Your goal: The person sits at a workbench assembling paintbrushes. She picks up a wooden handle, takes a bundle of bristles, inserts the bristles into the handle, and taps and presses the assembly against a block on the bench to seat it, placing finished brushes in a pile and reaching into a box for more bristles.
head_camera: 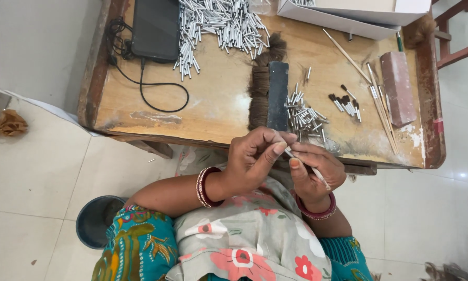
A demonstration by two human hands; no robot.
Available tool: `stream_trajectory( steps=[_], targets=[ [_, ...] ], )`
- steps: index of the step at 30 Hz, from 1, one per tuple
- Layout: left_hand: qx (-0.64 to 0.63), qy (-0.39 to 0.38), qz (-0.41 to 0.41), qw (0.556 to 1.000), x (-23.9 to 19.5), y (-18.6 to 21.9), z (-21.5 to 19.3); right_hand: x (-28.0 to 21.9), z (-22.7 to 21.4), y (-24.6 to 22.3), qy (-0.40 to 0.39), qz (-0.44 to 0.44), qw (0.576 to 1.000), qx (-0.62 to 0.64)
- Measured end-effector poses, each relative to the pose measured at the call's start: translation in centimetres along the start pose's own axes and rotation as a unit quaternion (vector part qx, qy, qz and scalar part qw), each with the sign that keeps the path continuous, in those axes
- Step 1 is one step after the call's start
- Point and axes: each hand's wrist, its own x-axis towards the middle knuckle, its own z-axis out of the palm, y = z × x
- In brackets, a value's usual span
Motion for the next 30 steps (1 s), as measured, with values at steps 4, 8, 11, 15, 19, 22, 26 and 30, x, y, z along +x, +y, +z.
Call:
stream_trajectory(
  steps=[4, 8, 11, 15, 19, 22, 26, 30],
  targets=[
    [-0.07, 0.015, -0.002, 0.997, -0.1, -1.4, 0.0, -0.1, 0.2, 0.9, 0.0, -0.003, 1.0, 0.023],
    [-0.145, 0.0, -0.032, 0.989, 0.5, -1.0, 0.3, 0.2, 0.5, 0.8, 0.018, -0.02, 0.998, 0.049],
    [-0.125, -0.034, -0.022, 0.991, 0.8, -1.2, -0.1, -0.2, 0.1, 0.7, 0.013, -0.048, 0.999, -0.021],
    [-0.103, -0.035, -0.042, 0.993, 0.3, -2.5, -0.4, 0.2, -1.2, -0.4, -0.058, -0.064, 0.996, -0.034],
    [-0.102, -0.071, -0.08, 0.989, 0.3, -2.9, -0.6, 0.8, -1.8, -0.4, -0.079, 0.052, 0.995, 0.031],
    [0.009, -0.034, -0.045, 0.998, 2.2, -1.1, -1.3, 2.3, -3.5, 2.4, -0.066, 0.072, 0.992, -0.081],
    [0.205, 0.109, 0.101, 0.967, 4.1, -0.6, -3.5, 5.4, -6.9, 7.4, -0.082, 0.131, 0.928, -0.338],
    [0.216, 0.133, 0.108, 0.961, 4.4, -1.6, -4.3, 7.6, -5.8, 7.9, -0.172, 0.163, 0.922, -0.307]
  ],
)
